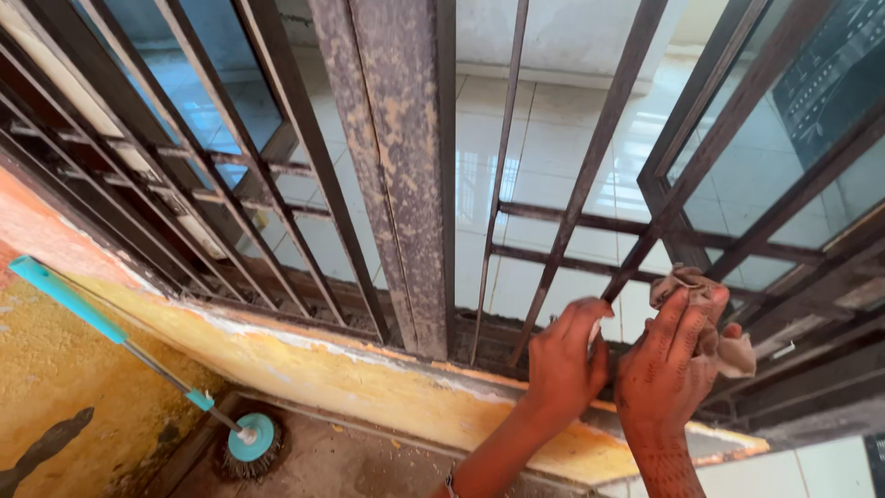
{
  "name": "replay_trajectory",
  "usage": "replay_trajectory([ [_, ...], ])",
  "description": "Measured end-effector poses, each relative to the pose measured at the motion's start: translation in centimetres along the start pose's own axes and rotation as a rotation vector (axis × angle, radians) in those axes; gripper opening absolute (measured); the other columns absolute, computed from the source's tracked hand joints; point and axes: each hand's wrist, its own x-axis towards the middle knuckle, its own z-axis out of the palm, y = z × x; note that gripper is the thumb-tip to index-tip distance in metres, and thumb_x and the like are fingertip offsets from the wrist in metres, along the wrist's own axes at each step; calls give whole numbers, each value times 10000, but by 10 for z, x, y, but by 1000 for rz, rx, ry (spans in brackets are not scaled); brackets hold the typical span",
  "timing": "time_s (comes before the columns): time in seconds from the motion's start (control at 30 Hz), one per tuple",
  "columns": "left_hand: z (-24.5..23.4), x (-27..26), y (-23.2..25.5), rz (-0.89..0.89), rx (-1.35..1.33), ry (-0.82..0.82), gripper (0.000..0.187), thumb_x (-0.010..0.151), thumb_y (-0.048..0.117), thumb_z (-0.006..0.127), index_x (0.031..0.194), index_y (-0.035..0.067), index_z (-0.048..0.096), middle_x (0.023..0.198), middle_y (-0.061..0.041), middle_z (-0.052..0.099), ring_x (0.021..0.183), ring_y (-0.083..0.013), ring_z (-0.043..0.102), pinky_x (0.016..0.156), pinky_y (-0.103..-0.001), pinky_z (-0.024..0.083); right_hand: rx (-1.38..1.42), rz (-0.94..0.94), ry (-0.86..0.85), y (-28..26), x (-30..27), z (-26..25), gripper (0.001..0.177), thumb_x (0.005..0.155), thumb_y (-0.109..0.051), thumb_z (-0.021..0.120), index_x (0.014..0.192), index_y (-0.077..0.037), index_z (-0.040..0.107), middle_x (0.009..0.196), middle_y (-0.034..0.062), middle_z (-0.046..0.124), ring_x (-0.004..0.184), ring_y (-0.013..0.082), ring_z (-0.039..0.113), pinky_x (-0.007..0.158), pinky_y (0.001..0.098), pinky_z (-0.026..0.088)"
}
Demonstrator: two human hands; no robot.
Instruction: The person cleans a metal window grille by spraying liquid from a small bottle and wiping the bars with a cloth. The person moves along the grille, repeatedly spraying and wiping different sections of the metal bars.
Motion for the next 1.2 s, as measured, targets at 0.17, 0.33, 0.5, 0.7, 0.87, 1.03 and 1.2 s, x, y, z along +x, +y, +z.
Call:
replay_trajectory([
  [0.17,-4,-1,1,-31,26,-69,470,819,-111,658,1211,119,540,1224,-90,678,734,-318,659,621,-404,506,513,94,-1,12,-10,-70,405,1030,77,538,1402,-62,621,1286,278,706,718,258,713,573,321,534],
  [0.33,0,1,4,-17,71,-25,478,799,-120,658,1202,111,548,1210,-78,678,684,-292,645,595,-390,503,803,-157,351,13,43,-118,358,1143,133,391,1421,4,575,1194,212,641,978,207,664,771,258,520],
  [0.5,3,4,2,-16,72,-13,460,795,-127,649,1179,109,560,1196,-85,678,707,-293,664,588,-392,504,662,-65,131,-11,90,-132,528,948,137,442,1431,-20,586,1198,207,685,856,238,703,703,338,519],
  [0.7,5,3,0,-14,75,-11,473,787,-124,656,1192,97,551,1187,-94,675,748,-313,674,605,-406,506,140,-110,-105,-48,98,-115,720,758,-26,697,1442,-6,474,1430,235,523,738,361,714,569,412,586],
  [0.87,4,-1,1,-16,85,-16,481,783,-120,658,1200,92,542,1168,-89,673,709,-296,652,610,-402,502,16,-54,-260,-43,109,-92,533,839,-122,732,1283,49,492,1308,226,524,787,382,709,638,443,596],
  [1.03,2,-1,4,-15,75,-18,480,783,-132,655,1191,95,543,1179,-93,683,681,-296,636,584,-399,488,507,-110,-197,-25,108,-101,454,882,35,580,1335,46,557,1218,215,607,827,331,735,736,453,582],
  [1.2,3,-1,5,1,78,7,506,773,-129,658,1208,101,538,1159,-95,673,683,-282,634,588,-395,487,326,-186,-79,-25,107,-119,400,910,39,596,1302,-3,663,1241,202,694,980,378,711,788,441,578],
])
